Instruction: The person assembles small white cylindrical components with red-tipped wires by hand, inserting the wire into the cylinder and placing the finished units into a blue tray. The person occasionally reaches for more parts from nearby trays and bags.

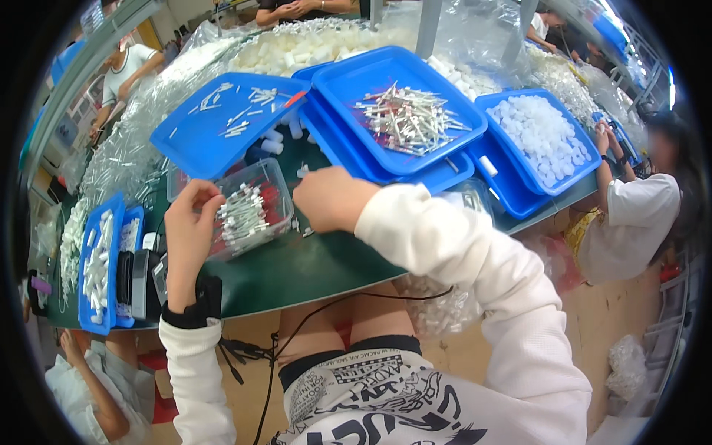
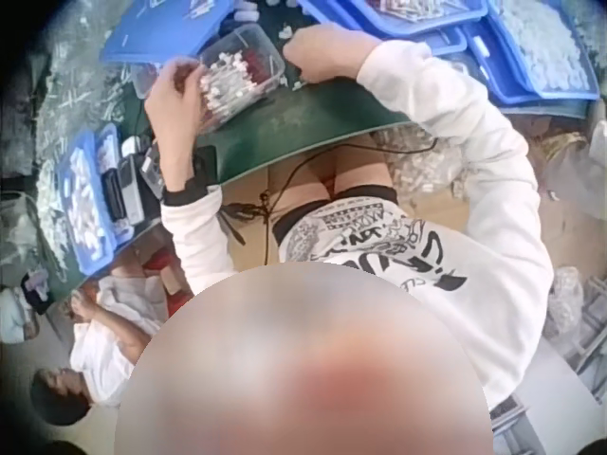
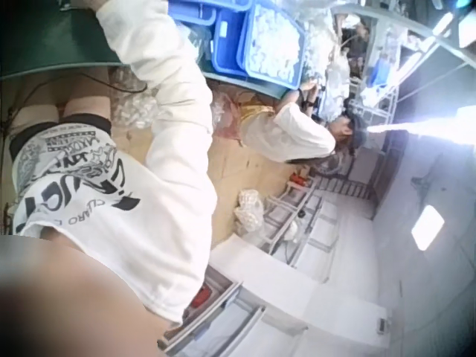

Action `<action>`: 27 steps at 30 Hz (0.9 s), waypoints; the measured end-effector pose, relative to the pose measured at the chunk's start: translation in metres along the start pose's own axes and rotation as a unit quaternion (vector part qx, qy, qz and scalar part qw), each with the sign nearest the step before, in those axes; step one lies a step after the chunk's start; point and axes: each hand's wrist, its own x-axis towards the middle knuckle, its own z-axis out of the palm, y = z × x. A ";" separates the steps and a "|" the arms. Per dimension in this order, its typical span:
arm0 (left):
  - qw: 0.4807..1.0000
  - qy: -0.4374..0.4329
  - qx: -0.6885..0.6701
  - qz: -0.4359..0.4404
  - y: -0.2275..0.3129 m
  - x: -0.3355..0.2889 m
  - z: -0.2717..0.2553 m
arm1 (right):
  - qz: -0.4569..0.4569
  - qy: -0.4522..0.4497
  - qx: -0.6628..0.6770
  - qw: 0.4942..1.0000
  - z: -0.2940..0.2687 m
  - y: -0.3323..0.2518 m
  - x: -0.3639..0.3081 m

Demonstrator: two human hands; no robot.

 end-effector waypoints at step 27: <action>0.988 -0.079 -0.129 -0.015 0.051 -0.049 0.004 | 0.352 0.414 0.139 0.828 0.056 0.096 -0.144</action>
